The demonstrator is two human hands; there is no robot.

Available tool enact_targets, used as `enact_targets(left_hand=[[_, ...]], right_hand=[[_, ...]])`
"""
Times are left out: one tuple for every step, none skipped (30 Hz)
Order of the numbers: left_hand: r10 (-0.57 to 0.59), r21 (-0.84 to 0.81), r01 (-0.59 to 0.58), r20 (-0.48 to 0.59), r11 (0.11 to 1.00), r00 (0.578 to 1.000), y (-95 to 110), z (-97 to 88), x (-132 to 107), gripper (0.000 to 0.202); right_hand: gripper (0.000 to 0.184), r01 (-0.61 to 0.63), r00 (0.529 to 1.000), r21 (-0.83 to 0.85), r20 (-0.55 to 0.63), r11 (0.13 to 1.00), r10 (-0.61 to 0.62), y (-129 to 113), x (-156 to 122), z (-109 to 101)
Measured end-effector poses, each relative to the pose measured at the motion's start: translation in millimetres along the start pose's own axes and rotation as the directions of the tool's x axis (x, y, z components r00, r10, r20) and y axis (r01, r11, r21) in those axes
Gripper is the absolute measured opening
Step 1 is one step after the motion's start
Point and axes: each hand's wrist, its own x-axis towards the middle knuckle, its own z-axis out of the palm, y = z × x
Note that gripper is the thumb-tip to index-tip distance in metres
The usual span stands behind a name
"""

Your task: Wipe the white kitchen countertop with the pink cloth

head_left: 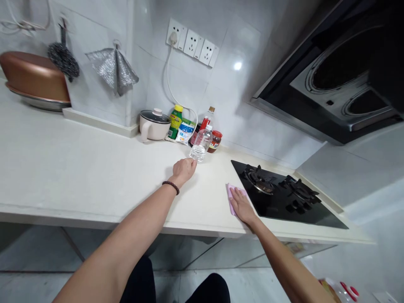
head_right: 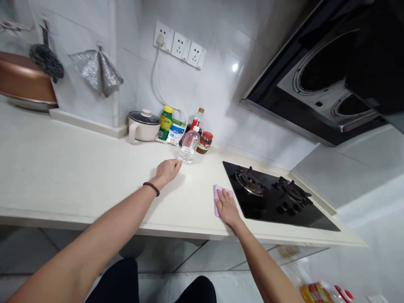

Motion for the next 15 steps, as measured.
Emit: enact_targets(left_hand=[[0.003, -0.003, -0.003, -0.006, 1.000, 1.000, 1, 0.3, 1, 0.050], [0.004, -0.003, -0.004, -0.010, 1.000, 1.000, 1, 0.8, 2, 0.049], [0.003, -0.001, -0.003, -0.012, 1.000, 1.000, 1, 1.3, 2, 0.049], [0.000, 0.002, 0.001, -0.013, 1.000, 1.000, 1, 1.9, 3, 0.050], [-0.007, 0.006, 0.007, -0.013, 1.000, 1.000, 0, 2.3, 3, 0.050], [-0.014, 0.011, 0.014, -0.012, 1.000, 1.000, -2, 2.7, 3, 0.050], [-0.021, 0.018, 0.021, -0.011, 1.000, 1.000, -4, 2.8, 3, 0.051], [-0.027, 0.028, 0.027, -0.010, 0.999, 1.000, -6, 2.7, 2, 0.052], [-0.031, 0.038, 0.032, -0.008, 0.999, 0.999, -8, 2.4, 2, 0.052], [-0.036, 0.050, 0.036, -0.006, 0.998, 0.999, -10, 1.9, 2, 0.053], [-0.041, 0.061, 0.041, -0.002, 0.997, 0.999, -12, 1.3, 1, 0.053], [-0.046, 0.071, 0.045, 0.003, 0.996, 0.999, -13, 0.6, 0, 0.052], [-0.049, 0.079, 0.048, 0.009, 0.996, 0.999, -14, 0.1, 0, 0.052], [-0.051, 0.085, 0.049, 0.015, 0.995, 0.999, -14, -0.4, 0, 0.052], [-0.050, 0.087, 0.048, 0.020, 0.995, 0.999, -14, -0.7, -1, 0.051]], right_hand=[[0.070, 0.017, 1.000, 0.017, 0.022, 1.000, -0.018, -20, -2, -2], [0.070, 0.058, 0.997, 0.039, 0.043, 0.998, -0.060, -42, -3, -4], [0.070, 0.111, 0.991, 0.064, 0.060, 0.992, -0.115, -65, -4, -6], [0.069, 0.168, 0.982, 0.092, 0.075, 0.982, -0.175, -88, -5, -8], [0.068, 0.219, 0.969, 0.120, 0.089, 0.968, -0.231, -110, -5, -10], [0.066, 0.265, 0.955, 0.147, 0.097, 0.953, -0.281, -131, -4, -12], [0.065, 0.308, 0.939, 0.172, 0.101, 0.936, -0.328, -150, -4, -14], [0.064, 0.343, 0.925, 0.195, 0.102, 0.919, -0.366, -165, -3, -16], [0.064, 0.371, 0.912, 0.213, 0.099, 0.904, -0.397, -176, -3, -18], [0.063, 0.394, 0.901, 0.227, 0.094, 0.891, -0.423, -182, -3, -19], [0.063, 0.414, 0.892, 0.237, 0.088, 0.879, -0.443, -184, -3, -20], [0.063, 0.428, 0.885, 0.242, 0.082, 0.871, -0.458, -181, -5, -21], [0.062, 0.438, 0.881, 0.242, 0.075, 0.866, -0.467, -173, -6, -21], [0.062, 0.441, 0.881, 0.238, 0.068, 0.865, -0.468, -161, -9, -20], [0.062, 0.434, 0.887, 0.228, 0.061, 0.871, -0.458, -144, -12, -19]])
